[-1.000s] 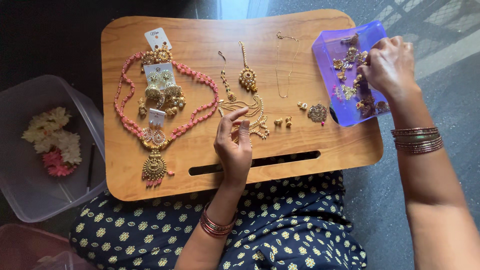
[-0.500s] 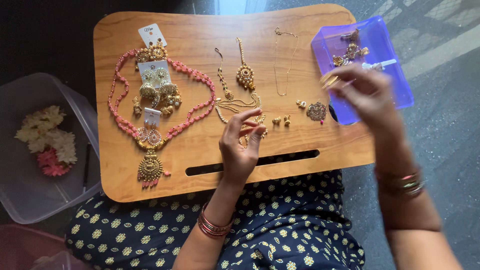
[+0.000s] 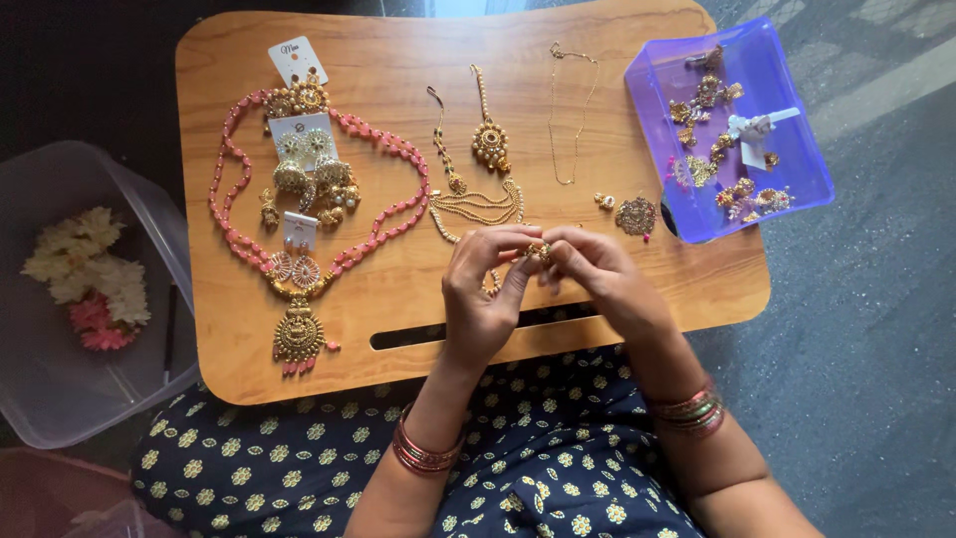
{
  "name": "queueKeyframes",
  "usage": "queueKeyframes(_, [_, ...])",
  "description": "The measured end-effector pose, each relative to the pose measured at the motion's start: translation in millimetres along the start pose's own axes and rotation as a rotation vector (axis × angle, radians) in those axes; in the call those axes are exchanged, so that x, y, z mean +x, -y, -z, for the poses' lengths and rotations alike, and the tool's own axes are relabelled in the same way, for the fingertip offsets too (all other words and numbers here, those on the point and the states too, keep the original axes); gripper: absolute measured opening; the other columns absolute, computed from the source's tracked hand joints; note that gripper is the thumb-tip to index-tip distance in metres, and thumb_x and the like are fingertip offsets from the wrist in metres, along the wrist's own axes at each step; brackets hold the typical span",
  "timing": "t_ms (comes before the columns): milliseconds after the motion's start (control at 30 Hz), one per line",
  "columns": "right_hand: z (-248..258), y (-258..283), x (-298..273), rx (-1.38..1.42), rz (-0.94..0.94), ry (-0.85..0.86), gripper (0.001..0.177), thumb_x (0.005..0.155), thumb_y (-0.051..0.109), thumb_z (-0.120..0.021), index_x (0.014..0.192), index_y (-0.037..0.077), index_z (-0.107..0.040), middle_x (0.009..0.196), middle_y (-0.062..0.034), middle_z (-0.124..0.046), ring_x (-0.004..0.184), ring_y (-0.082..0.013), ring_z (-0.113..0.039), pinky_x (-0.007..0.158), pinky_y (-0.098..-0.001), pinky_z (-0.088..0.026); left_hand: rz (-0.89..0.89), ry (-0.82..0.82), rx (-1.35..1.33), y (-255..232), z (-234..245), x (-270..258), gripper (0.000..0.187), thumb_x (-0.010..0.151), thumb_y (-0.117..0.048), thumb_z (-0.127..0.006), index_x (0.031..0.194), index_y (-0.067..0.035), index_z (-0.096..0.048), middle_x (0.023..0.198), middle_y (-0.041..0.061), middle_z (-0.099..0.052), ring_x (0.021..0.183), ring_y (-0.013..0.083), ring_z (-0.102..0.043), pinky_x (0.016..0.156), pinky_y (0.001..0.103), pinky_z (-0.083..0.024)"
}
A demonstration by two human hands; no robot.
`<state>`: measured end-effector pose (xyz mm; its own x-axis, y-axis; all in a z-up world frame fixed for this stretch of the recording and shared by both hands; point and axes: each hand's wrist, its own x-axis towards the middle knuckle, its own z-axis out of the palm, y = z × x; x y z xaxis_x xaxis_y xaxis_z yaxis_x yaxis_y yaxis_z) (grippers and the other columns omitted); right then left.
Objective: The person sits on the floor with a lap desk and handles various gold-colored jewelry pieces, including necklaces, earrings, and a maang tikka. They pick up items, examine them, and place them into a purple plastic container or back on the desk.
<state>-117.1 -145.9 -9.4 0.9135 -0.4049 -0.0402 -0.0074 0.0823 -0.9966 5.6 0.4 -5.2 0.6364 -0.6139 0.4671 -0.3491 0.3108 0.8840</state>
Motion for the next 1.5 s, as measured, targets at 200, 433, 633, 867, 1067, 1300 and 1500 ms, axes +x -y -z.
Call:
queueKeyframes(200, [99, 45, -3, -1.091, 0.304, -0.726, 0.007, 0.113, 0.013, -0.071, 0.117, 0.009, -0.075, 0.109, -0.0083, -0.069, 0.094, -0.019, -0.067, 0.075, -0.034, -0.053, 0.126, -0.044, -0.22, 3, 5, -1, 0.011, 0.102, -0.005, -0.063, 0.112, -0.005, -0.066, 0.118, 0.006, -0.072, 0.114, 0.0168, -0.07, 0.1, 0.033, -0.059])
queueKeyframes(433, [188, 44, 21, -1.82, 0.122, -0.441, 0.013, 0.099, 0.011, -0.075, 0.106, 0.021, -0.077, 0.103, -0.007, -0.069, 0.105, -0.0295, -0.066, 0.078, -0.0435, -0.055, 0.186, -0.069, -0.239, 12, 3, -3, 0.011, 0.103, -0.004, -0.063, 0.112, -0.004, -0.069, 0.106, 0.004, -0.071, 0.103, 0.0129, -0.07, 0.094, 0.031, -0.059])
queueKeyframes(633, [194, 45, 24, -1.87, 0.141, -0.351, 0.012, 0.096, 0.016, -0.079, 0.107, 0.02, -0.075, 0.101, -0.0077, -0.068, 0.107, -0.0294, -0.066, 0.079, -0.0442, -0.056, 0.202, -0.077, -0.2, 14, 3, -4, 0.01, 0.103, -0.009, -0.066, 0.111, -0.004, -0.071, 0.103, 0.003, -0.068, 0.101, 0.012, -0.069, 0.092, 0.029, -0.059])
queueKeyframes(867, [176, 58, 22, -1.387, 0.257, -0.497, 0.013, 0.105, 0.009, -0.068, 0.114, 0.001, -0.064, 0.113, -0.0132, -0.068, 0.102, -0.0224, -0.071, 0.091, -0.0352, -0.061, 0.217, -0.076, -0.192, 11, 4, -3, 0.012, 0.104, -0.009, -0.065, 0.112, -0.004, -0.072, 0.105, 0.003, -0.069, 0.099, 0.0116, -0.069, 0.091, 0.028, -0.059])
queueKeyframes(1067, [128, 39, 8, 0.08, 0.326, -0.295, 0.026, 0.097, 0.002, -0.061, 0.123, 0.001, -0.059, 0.115, -0.013, -0.069, 0.102, -0.019, -0.07, 0.098, -0.0315, -0.061, 0.193, -0.082, -0.211, 8, 5, -3, 0.018, 0.104, -0.006, -0.061, 0.118, -0.001, -0.072, 0.109, 0.006, -0.069, 0.102, 0.0132, -0.071, 0.093, 0.028, -0.059])
queueKeyframes(1300, [35, -14, 16, 0.71, 0.054, -0.202, 0.023, 0.101, 0.001, -0.066, 0.123, -0.002, -0.059, 0.118, -0.0205, -0.067, 0.105, -0.0234, -0.07, 0.096, -0.0291, -0.057, 0.264, -0.123, -0.424, 7, 12, -14, 0.019, 0.105, -0.004, -0.059, 0.123, 0.0, -0.066, 0.103, 0.009, -0.074, 0.101, 0.0153, -0.072, 0.091, 0.029, -0.057])
queueKeyframes(1500, [-9, -7, 14, 0.535, 0.027, -0.213, 0.032, 0.1, 0.004, -0.063, 0.129, -0.007, -0.058, 0.121, -0.0187, -0.068, 0.11, -0.0222, -0.069, 0.102, -0.0308, -0.056, 0.233, -0.136, -0.45, 7, 22, -13, 0.018, 0.106, -0.003, -0.06, 0.122, 0.001, -0.068, 0.1, 0.008, -0.069, 0.098, 0.016, -0.071, 0.096, 0.032, -0.06])
